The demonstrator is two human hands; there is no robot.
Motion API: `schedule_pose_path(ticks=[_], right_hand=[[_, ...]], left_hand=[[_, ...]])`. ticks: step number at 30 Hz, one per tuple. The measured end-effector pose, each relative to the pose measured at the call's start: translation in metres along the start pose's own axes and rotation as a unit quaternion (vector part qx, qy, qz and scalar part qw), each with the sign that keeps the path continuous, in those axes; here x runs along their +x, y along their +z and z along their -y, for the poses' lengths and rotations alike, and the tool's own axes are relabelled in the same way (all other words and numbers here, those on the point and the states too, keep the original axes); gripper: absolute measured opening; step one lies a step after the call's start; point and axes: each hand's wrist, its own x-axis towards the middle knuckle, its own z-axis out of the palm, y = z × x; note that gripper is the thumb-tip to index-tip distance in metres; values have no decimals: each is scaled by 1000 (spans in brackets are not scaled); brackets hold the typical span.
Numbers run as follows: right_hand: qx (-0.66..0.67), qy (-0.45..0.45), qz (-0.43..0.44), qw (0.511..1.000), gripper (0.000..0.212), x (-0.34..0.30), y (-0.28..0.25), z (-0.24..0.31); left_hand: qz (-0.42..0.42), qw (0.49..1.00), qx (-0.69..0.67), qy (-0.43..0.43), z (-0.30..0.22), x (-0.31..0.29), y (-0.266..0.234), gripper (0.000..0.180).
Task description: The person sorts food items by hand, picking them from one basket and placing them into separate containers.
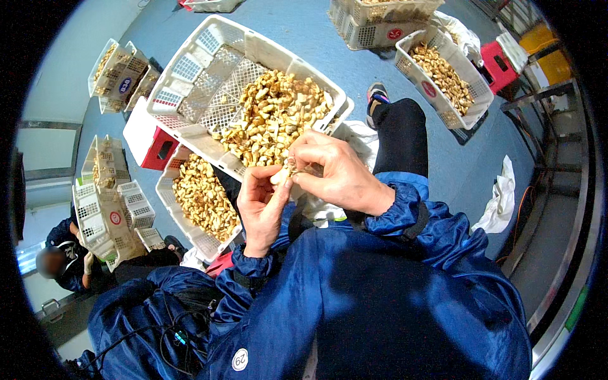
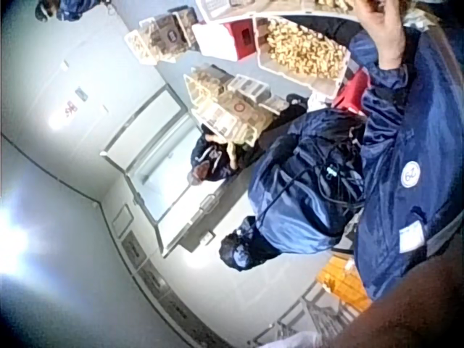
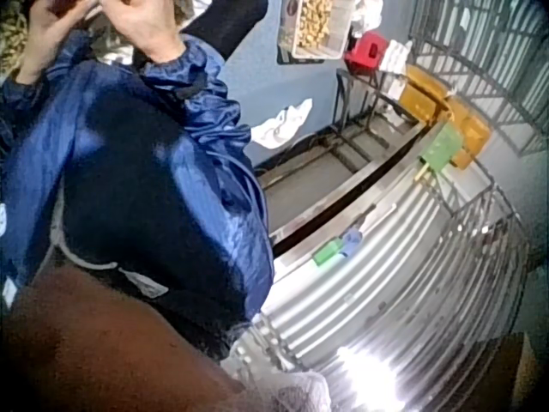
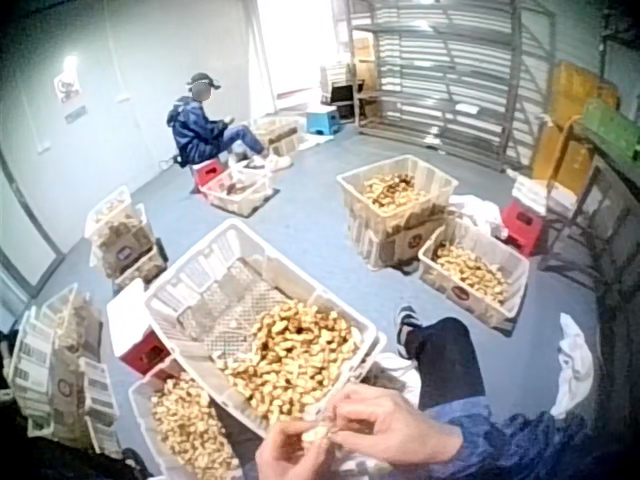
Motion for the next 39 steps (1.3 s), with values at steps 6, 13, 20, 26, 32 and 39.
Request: schedule_pose_path(ticks=[6, 13, 20, 26, 32, 39], right_hand=[[89, 26, -7, 996, 10, -1, -2, -6], [177, 115, -9, 977, 16, -4, -10, -7], [-58, 4, -31, 998, 14, -5, -6, -1], [45, 38, -2, 998, 15, -9, -1, -8], [64, 31, 22, 997, 15, -9, -5, -12], [3, 45, -1, 999, 11, -11, -4, -8]], left_hand=[[17, 999, -35, 3, -1, -3, 0, 22], [58, 979, -168, -96, -3, 3, -7, 20], [46, 984, -144, -94, -1, 2, -5, 21], [30, 999, -13, -11, 0, -1, 2, 24], [29, 991, 122, 46, 10, -2, -2, 23], [10, 991, 111, 78, 4, 1, 8, 18]])
